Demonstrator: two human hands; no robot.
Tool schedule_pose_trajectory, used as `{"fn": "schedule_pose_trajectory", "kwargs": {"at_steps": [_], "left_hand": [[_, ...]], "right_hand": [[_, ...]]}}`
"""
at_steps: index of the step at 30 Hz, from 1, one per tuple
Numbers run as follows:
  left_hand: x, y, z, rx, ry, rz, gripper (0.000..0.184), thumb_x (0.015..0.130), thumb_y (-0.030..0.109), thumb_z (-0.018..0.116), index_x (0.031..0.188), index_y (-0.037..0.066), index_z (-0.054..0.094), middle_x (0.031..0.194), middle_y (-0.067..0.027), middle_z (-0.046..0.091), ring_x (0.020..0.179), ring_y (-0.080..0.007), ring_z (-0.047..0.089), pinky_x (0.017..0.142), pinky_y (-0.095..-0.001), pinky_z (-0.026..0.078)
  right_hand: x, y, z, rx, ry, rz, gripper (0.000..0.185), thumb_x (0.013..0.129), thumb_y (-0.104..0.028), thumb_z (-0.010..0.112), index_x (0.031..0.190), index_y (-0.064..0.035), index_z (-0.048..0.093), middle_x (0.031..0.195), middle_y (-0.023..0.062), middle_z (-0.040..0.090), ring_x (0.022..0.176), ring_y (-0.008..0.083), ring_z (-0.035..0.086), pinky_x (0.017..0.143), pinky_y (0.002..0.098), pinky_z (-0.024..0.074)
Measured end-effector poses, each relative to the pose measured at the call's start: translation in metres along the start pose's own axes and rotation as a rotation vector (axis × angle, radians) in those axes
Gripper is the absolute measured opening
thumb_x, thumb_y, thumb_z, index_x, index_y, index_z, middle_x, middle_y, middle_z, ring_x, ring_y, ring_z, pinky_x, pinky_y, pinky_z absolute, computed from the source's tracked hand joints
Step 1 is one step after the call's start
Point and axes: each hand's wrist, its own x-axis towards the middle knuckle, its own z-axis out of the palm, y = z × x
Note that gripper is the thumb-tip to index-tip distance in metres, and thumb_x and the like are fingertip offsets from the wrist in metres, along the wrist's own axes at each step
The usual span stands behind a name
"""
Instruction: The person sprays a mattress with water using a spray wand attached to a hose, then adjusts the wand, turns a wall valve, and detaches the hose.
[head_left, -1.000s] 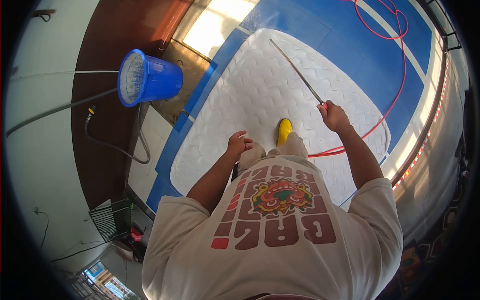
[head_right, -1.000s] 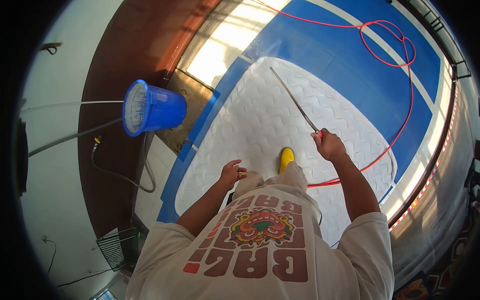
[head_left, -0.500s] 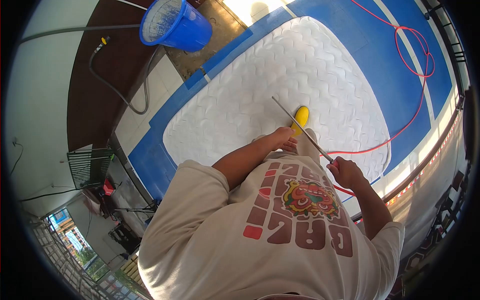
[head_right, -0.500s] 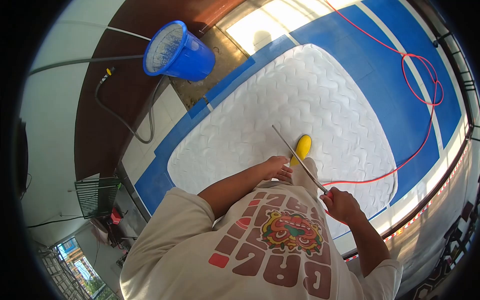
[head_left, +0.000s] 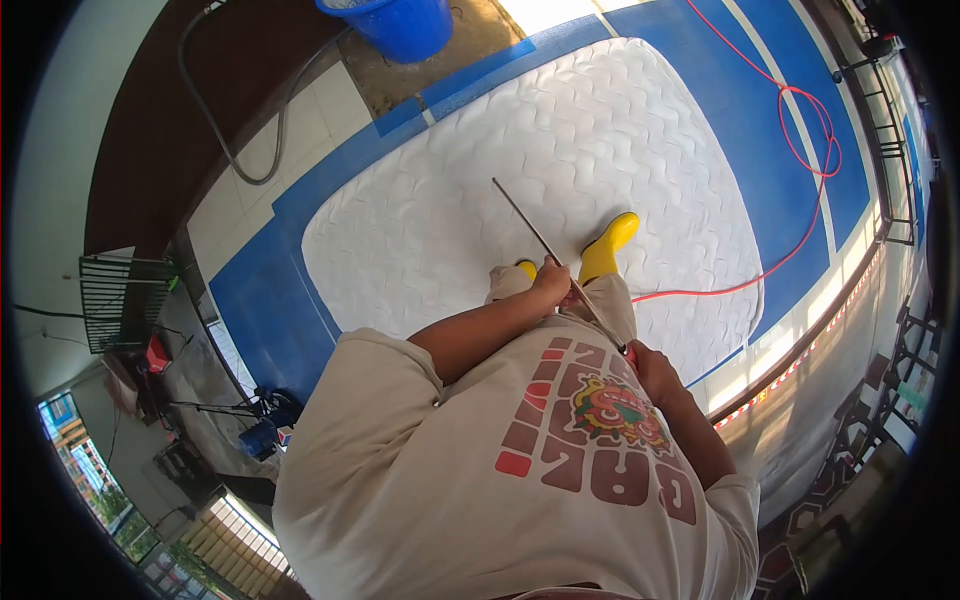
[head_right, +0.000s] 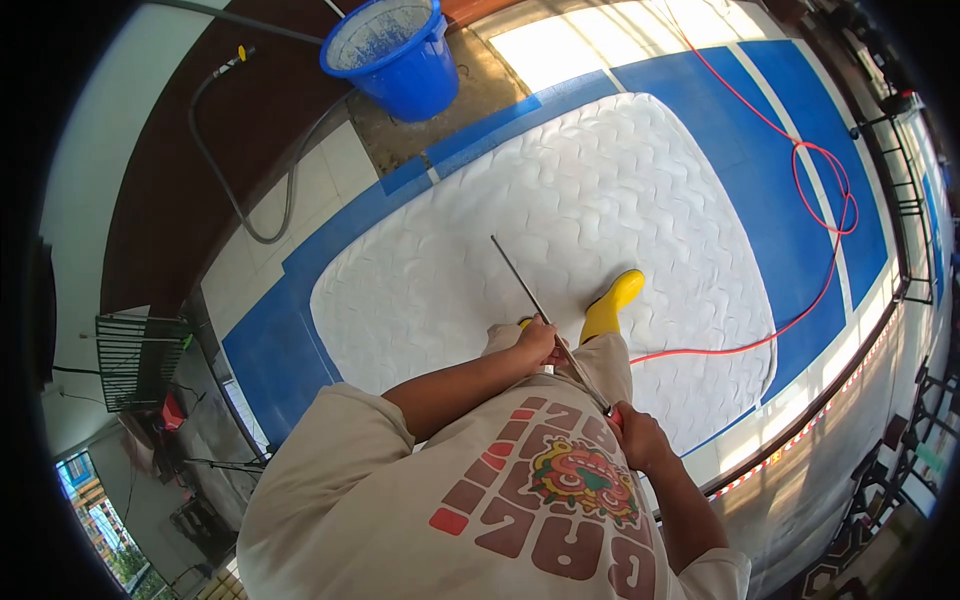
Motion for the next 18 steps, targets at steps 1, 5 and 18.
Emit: {"fn": "schedule_pose_trajectory", "kwargs": {"at_steps": [1,5,18], "left_hand": [[-0.004,-0.013,0.002,-0.019,-0.031,-0.06,0.022,0.093,0.019,0.034,0.111,0.008,0.027,0.079,-0.0142,0.057,0.058,-0.0266,0.061,0.052,-0.0408,0.055],[-0.027,-0.055,0.013,0.021,-0.238,-0.357,0.027,0.089,0.019,0.03,0.098,0.003,0.05,0.075,-0.0145,0.061,0.056,-0.025,0.06,0.052,-0.0382,0.055],[-0.039,-0.028,-0.092,-0.146,0.03,0.258,0.015,0.092,0.022,0.037,0.102,0.011,0.034,0.079,-0.0099,0.056,0.062,-0.0219,0.06,0.057,-0.0371,0.054]], "right_hand": [[-0.013,-0.003,0.004,-0.004,-0.001,0.016,0.033,0.086,-0.037,0.048,0.091,-0.0038,0.051,0.076,0.0248,0.059,0.077,0.0442,0.056,0.065,0.0485,0.0429],[-0.062,-0.025,0.004,-0.037,-0.068,0.083,0.036,0.087,-0.037,0.048,0.087,-0.0008,0.054,0.076,0.0235,0.06,0.078,0.0417,0.058,0.067,0.0463,0.0444],[-0.007,-0.046,0.087,0.291,0.004,-0.121,0.034,0.085,-0.031,0.056,0.103,-0.0036,0.046,0.071,0.0109,0.054,0.066,0.0203,0.052,0.063,0.0316,0.0425]]}}
